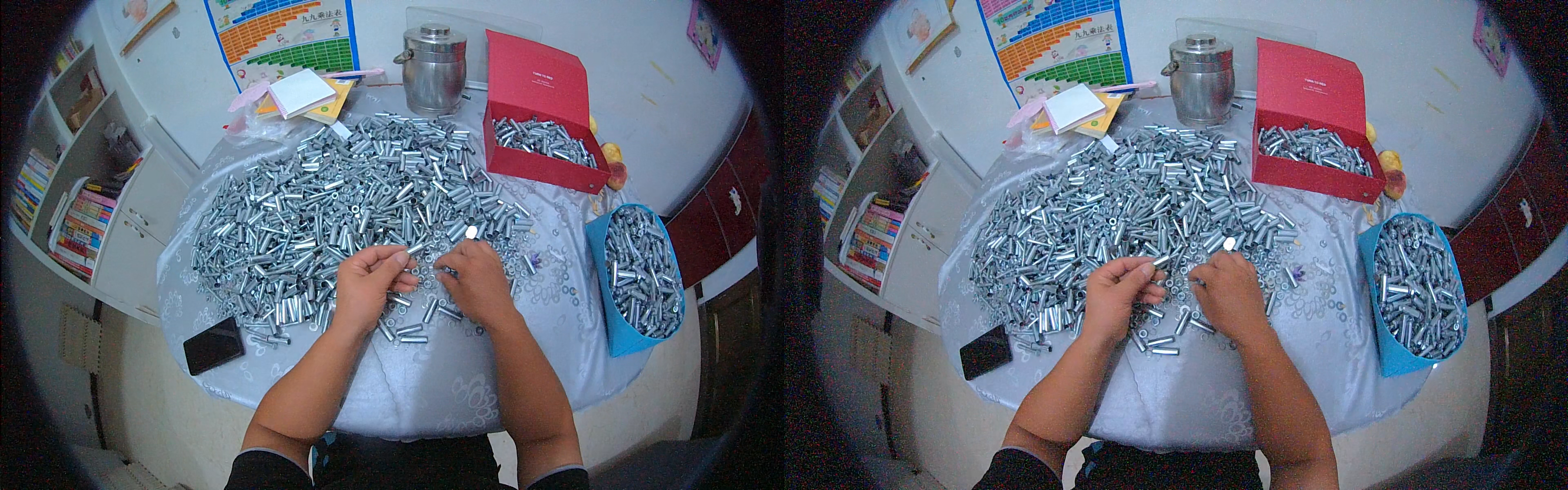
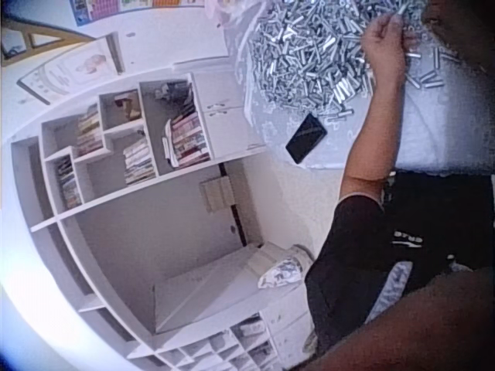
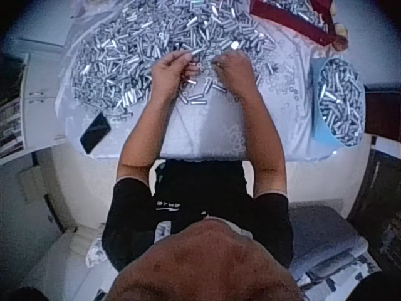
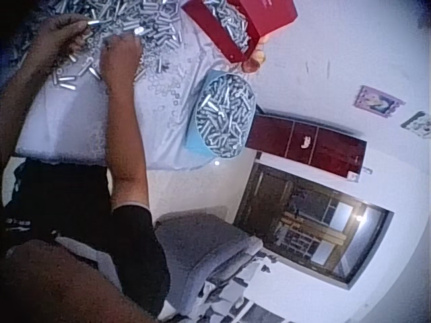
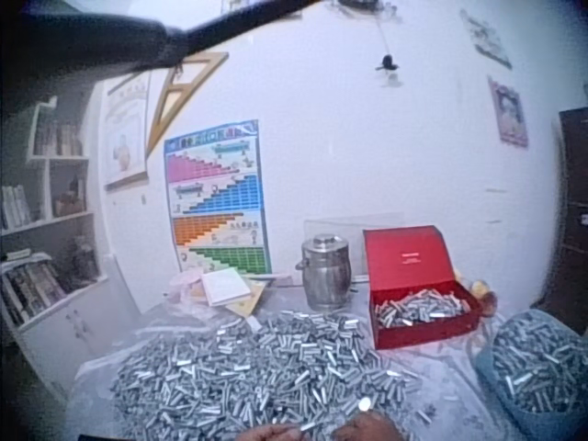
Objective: The person repeatedly picks up a metal bolt and a washer from a large pile on the table, threads the washer onto the bolt, and places the assembled unit into a blue container. The person continues this repetitive assembly process throughout the clip.
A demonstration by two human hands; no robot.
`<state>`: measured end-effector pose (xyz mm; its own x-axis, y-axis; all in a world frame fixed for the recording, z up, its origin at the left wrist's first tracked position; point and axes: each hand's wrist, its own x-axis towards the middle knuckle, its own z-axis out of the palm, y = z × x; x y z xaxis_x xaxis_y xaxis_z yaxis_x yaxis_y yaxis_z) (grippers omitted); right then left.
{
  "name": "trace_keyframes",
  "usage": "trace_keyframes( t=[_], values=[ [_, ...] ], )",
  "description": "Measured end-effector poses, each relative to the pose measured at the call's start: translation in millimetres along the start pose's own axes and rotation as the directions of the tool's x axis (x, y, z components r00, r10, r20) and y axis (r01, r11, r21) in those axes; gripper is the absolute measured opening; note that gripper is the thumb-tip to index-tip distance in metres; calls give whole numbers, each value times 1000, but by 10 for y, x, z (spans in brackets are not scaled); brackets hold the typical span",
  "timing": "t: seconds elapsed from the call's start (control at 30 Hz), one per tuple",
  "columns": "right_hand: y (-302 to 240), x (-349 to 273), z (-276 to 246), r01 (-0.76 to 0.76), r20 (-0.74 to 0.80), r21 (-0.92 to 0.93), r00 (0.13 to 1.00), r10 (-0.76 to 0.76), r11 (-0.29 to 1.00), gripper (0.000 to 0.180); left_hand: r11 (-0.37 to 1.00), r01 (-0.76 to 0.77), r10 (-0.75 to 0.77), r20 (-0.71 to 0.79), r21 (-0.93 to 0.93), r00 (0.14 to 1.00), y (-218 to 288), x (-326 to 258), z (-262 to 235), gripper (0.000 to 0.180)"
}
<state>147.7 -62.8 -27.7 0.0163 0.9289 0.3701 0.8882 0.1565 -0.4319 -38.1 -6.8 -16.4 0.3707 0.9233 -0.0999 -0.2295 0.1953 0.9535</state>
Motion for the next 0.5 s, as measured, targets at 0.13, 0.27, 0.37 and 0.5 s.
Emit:
trace_keyframes(
  t=[0.13,0.27,0.37,0.5],
  values=[
    [-36,9,9,-23,-6,-6,1000,23,1000,20,1000,5,-5,-16,5,1000,6,-6,13,22],
    [-56,19,25,-53,8,-25,999,53,998,18,1000,0,0,-4,13,1000,-24,7,2,22],
    [-49,26,28,-84,56,-13,995,85,996,16,1000,13,-13,-8,15,1000,-4,-5,8,22],
    [60,20,65,-52,39,88,998,48,995,12,1000,12,-12,-6,22,1000,-17,-1,4,23]
  ],
)
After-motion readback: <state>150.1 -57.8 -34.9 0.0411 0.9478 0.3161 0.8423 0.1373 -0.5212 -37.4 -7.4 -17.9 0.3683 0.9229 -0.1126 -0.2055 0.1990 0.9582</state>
